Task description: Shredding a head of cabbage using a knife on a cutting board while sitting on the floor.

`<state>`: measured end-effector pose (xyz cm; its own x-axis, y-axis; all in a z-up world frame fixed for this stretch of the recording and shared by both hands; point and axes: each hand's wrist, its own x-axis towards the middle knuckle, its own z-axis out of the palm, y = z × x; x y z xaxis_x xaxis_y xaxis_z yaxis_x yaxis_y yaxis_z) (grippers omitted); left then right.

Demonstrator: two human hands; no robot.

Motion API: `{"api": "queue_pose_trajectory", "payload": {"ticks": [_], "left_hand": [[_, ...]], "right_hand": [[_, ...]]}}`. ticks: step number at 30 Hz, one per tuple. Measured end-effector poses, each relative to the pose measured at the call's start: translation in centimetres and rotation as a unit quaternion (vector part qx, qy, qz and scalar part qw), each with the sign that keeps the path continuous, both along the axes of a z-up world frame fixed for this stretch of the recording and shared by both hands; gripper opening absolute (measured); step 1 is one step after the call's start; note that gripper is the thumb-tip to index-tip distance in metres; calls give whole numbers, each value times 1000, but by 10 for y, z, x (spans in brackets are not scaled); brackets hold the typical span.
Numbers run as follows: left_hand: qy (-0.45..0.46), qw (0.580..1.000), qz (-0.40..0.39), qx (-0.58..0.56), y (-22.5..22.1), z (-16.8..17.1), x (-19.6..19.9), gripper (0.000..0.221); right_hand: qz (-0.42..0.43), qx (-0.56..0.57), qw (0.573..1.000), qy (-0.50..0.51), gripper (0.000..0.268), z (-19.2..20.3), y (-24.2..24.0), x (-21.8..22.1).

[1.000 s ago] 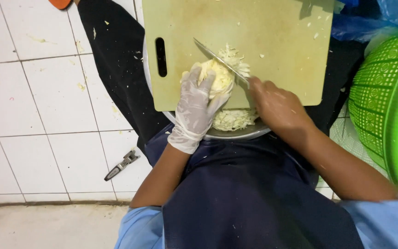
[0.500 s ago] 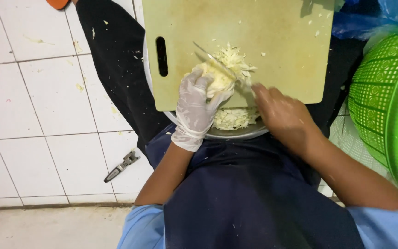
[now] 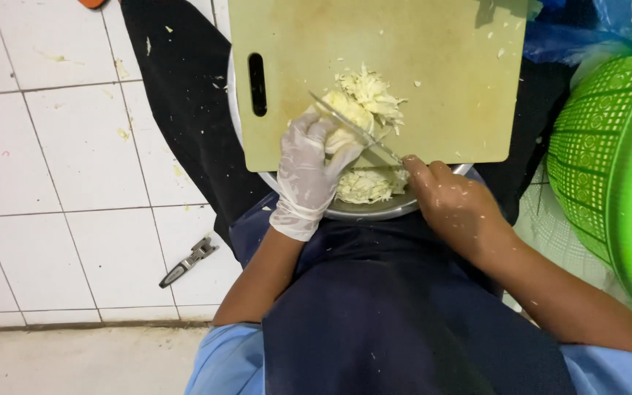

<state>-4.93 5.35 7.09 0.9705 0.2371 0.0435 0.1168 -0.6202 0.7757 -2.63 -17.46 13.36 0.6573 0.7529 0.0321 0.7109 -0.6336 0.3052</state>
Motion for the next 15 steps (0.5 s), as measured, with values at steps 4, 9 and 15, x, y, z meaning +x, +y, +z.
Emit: {"api": "queue_pose_trajectory", "payload": {"ticks": [4,9,15], "left_hand": [[8,1000,23,-4,-2,0,0,36],[13,999,26,-19,2,-11,-3,37],[-44,998,41,-37,3,-9,1,43]], "right_hand": [[-8,74,993,90,30,-34,17,15],[-95,86,959,252,26,-43,33,43],[-11,12,999,44,12,7,2,2]]}}
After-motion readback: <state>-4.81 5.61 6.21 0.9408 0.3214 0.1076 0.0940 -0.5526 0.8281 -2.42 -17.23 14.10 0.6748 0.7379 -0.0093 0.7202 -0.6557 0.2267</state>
